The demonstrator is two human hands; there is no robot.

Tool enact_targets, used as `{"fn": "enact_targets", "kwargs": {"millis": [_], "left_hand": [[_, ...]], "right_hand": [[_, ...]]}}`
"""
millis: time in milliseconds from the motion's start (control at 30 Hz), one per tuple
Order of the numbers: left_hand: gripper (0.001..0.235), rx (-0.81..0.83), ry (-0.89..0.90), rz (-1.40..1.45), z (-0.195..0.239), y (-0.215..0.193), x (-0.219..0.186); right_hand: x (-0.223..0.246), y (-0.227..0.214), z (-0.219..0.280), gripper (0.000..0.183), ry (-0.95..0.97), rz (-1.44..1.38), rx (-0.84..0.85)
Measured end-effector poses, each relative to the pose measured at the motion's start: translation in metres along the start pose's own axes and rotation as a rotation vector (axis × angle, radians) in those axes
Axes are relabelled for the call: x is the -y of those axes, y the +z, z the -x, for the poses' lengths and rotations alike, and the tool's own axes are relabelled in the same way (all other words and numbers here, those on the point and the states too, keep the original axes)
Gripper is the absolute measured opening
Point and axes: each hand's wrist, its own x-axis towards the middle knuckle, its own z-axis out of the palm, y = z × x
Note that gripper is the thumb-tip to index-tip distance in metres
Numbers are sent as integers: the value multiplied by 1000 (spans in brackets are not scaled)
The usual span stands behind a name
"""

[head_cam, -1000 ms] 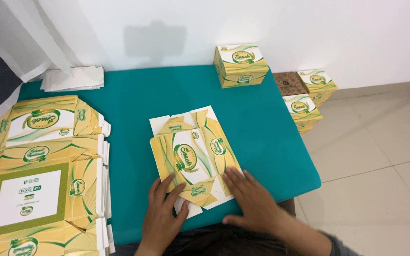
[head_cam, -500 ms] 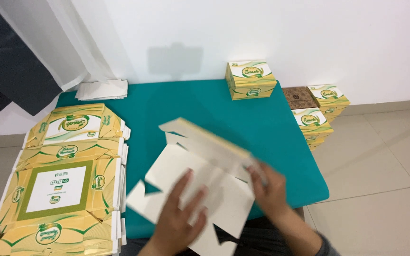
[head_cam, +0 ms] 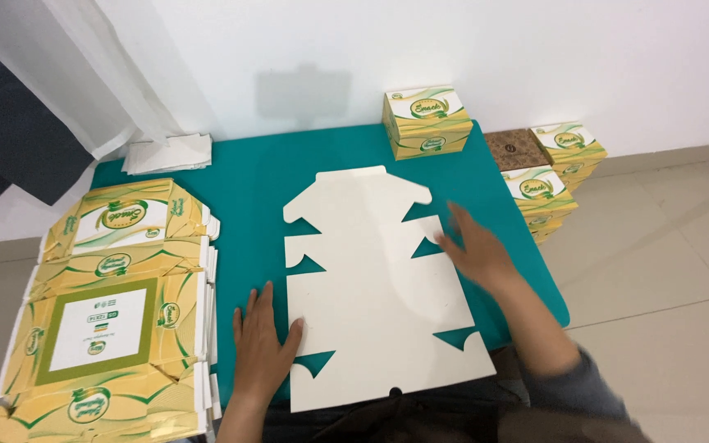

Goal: The person folds flat cardboard sheets into small rectangular boxes by hand. They fold the side flaps, tuck the tabs to form the box shape, and then place the finished boxes into a stack on the table.

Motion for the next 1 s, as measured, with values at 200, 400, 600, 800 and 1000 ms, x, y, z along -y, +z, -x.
{"fn": "enact_targets", "kwargs": {"millis": [200,400,600,800,1000], "left_hand": [[79,167,-53,325,7,-28,-45],[86,457,-68,620,1,-48,-93],[80,517,458,-90,7,25,-67],[75,468,494,-24,6,0,-72],[80,366,272,202,32,-46,-51]], "right_hand": [[-38,27,78,79,-8,8,-27],[-11,48,103,83,-272,-202,78],[-29,94,96,78,-708,433,299],[-27,82,101,81,-760,418,279],[-48,59,119,93,-483,139,28]]}}
